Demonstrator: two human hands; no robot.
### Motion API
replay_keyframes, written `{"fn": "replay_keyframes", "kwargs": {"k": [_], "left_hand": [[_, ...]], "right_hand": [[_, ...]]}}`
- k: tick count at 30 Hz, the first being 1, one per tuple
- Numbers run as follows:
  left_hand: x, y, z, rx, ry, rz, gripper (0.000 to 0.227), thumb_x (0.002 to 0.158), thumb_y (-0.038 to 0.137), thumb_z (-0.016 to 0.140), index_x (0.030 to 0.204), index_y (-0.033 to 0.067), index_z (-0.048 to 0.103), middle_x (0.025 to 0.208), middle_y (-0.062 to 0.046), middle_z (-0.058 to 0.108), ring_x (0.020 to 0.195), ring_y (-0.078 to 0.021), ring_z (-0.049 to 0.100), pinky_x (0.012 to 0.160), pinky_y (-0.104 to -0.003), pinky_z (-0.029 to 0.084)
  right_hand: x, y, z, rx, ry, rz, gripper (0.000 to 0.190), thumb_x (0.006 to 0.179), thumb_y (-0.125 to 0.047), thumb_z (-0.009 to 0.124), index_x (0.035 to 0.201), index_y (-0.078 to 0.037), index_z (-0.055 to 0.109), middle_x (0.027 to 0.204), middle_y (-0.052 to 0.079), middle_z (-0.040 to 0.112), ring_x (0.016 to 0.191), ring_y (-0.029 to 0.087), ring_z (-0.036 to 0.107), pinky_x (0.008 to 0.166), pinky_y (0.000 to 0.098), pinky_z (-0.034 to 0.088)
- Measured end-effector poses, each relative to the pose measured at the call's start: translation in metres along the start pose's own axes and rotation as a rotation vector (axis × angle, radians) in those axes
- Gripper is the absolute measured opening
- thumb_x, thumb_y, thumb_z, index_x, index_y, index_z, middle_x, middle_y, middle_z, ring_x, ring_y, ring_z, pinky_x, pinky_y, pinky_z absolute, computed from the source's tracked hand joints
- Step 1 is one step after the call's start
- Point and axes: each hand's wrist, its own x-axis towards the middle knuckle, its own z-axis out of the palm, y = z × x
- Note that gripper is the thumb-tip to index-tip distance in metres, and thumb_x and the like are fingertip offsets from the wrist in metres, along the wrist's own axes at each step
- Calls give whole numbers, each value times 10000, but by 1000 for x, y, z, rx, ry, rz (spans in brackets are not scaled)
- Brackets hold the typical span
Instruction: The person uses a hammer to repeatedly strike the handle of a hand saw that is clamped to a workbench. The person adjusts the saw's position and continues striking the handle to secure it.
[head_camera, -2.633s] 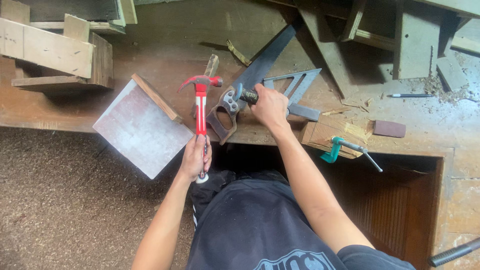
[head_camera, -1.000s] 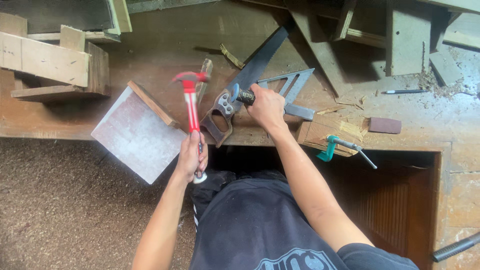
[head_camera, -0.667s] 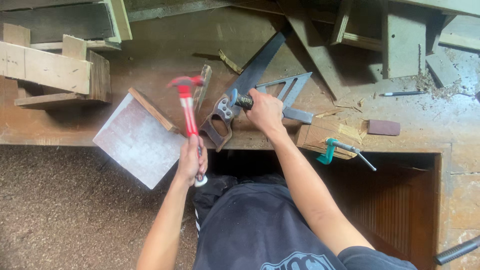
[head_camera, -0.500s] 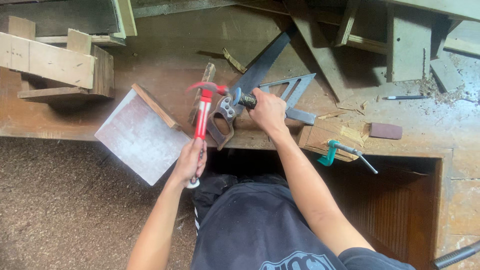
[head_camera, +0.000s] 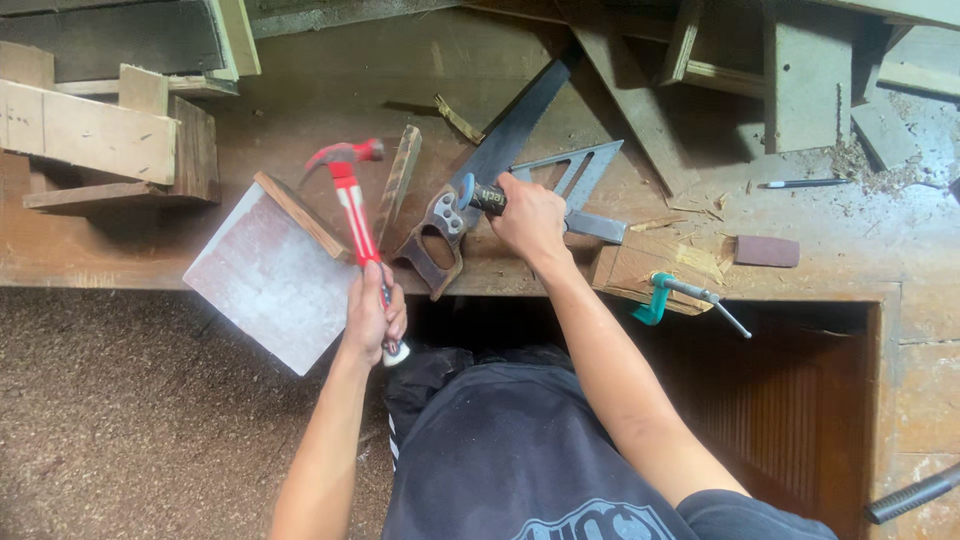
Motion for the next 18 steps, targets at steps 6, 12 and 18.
{"fn": "replay_keyframes", "kwargs": {"k": [6,12,18], "left_hand": [[-2,3,-3,328,-73,-145,418,1092,461,391,938,79,466,535,17,381,349,-99,371,317,-261,319],[1,3,2,450,-36,-210,342,1046,417,433,939,94,462,539,6,424,341,-112,381,302,-284,327],[-1,-8,3,139,51,-30,359,1066,415,441,917,88,465,507,9,385,318,-91,360,291,-256,298]], "right_hand": [[2,-3,-1,28,33,-33,215,753,-143,744,951,-107,667,774,164,711,779,402,694,679,511,510],[3,-2,0,16,6,-8,231,732,-128,748,948,-106,668,769,155,711,784,388,700,694,496,519],[0,-1,2,5,46,-41,250,724,-122,745,963,-108,674,784,156,712,803,394,696,695,506,514]]}}
